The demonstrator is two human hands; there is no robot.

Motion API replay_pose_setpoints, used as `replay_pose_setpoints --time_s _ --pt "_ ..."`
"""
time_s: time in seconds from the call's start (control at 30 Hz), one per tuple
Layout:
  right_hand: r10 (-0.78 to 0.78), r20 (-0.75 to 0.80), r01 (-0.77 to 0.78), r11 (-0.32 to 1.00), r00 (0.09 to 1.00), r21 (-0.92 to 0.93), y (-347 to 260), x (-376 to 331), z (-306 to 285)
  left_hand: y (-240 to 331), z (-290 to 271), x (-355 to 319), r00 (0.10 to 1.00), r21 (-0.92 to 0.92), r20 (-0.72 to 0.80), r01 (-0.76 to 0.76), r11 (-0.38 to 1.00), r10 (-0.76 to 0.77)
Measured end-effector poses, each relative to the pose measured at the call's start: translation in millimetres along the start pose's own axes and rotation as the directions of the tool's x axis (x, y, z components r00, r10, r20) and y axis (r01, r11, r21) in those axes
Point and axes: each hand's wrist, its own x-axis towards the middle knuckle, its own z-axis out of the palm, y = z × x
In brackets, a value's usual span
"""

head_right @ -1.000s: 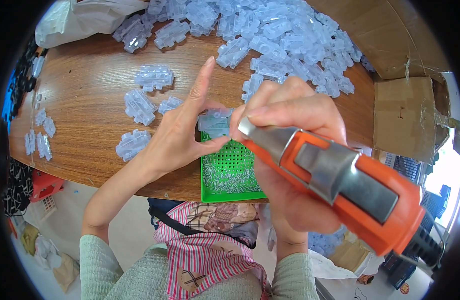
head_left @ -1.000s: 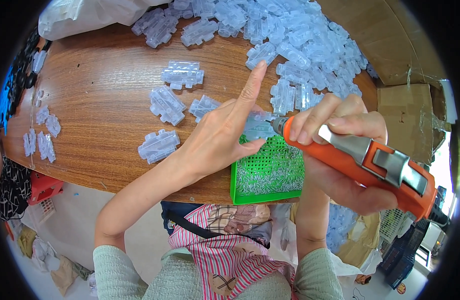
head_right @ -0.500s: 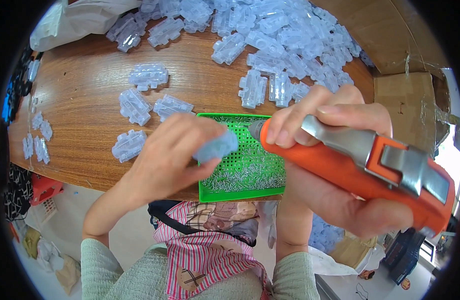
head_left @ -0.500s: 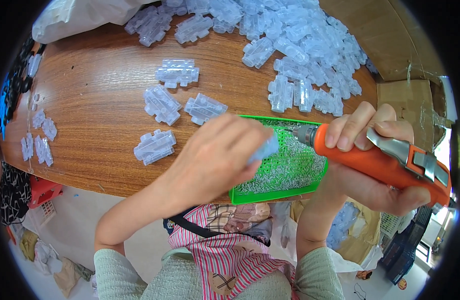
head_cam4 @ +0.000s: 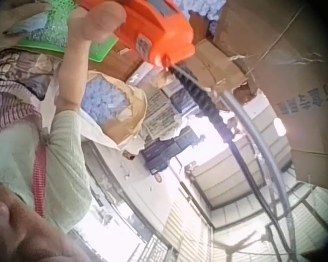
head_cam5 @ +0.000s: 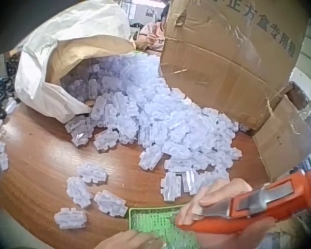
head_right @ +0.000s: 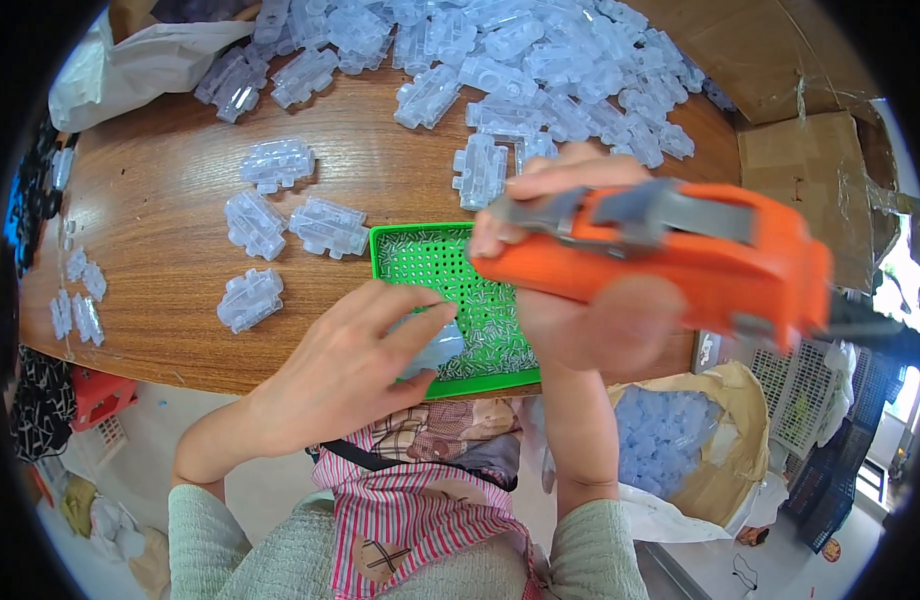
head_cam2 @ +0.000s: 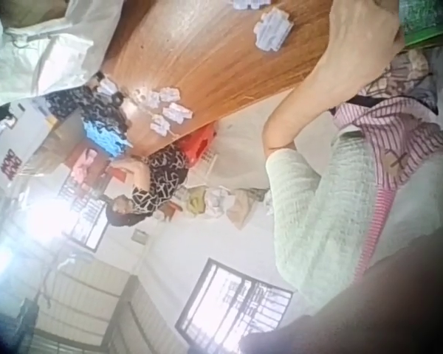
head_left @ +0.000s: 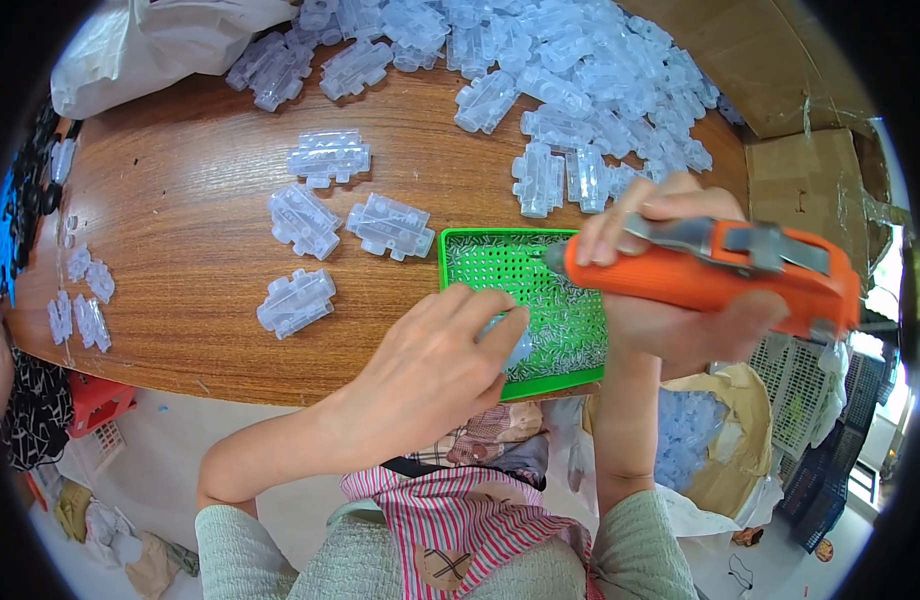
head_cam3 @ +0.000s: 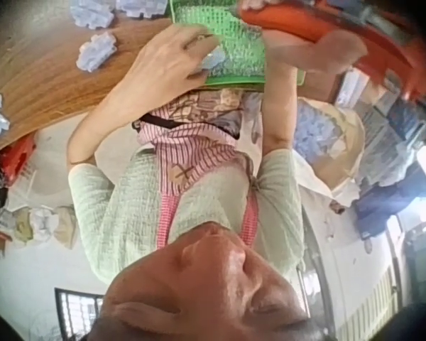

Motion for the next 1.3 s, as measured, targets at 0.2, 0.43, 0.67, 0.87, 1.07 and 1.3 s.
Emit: replay_pose_setpoints --time_s 0.2,0.43,0.67,0.87,1.07,1.3 --pt "0.051 0.011 -0.052 0.998 0.999 0.027 25.2 -14.3 -0.4 -23.5 -29.9 1.3 0.936 -0.162 -0.299 0.142 0.977 -0.186" --pt "0.061 0.020 -0.062 0.996 0.998 0.061 30.6 -15.0 0.1 -47.4 -21.6 14.2 0.849 -0.124 -0.519 0.046 0.991 -0.104" --pt "0.060 0.059 -0.061 0.998 0.996 0.029 28.4 -16.1 -0.6 -41.5 -23.5 14.5 0.855 -0.077 -0.509 0.066 0.995 -0.096" --pt "0.043 0.104 -0.044 0.999 0.994 0.016 34.1 -17.8 -4.3 -39.2 -18.2 21.4 0.868 -0.051 -0.490 0.055 0.997 -0.074" --pt "0.058 0.074 -0.062 0.997 0.996 0.042 16.4 -16.0 1.5 -38.7 -18.0 25.5 0.893 -0.107 -0.439 0.056 0.993 -0.097" --pt "-0.082 0.171 0.089 0.995 0.982 -0.037 -41.0 15.5 27.5 -47.0 5.3 35.9 0.930 -0.313 -0.343 0.023 0.950 -0.136"
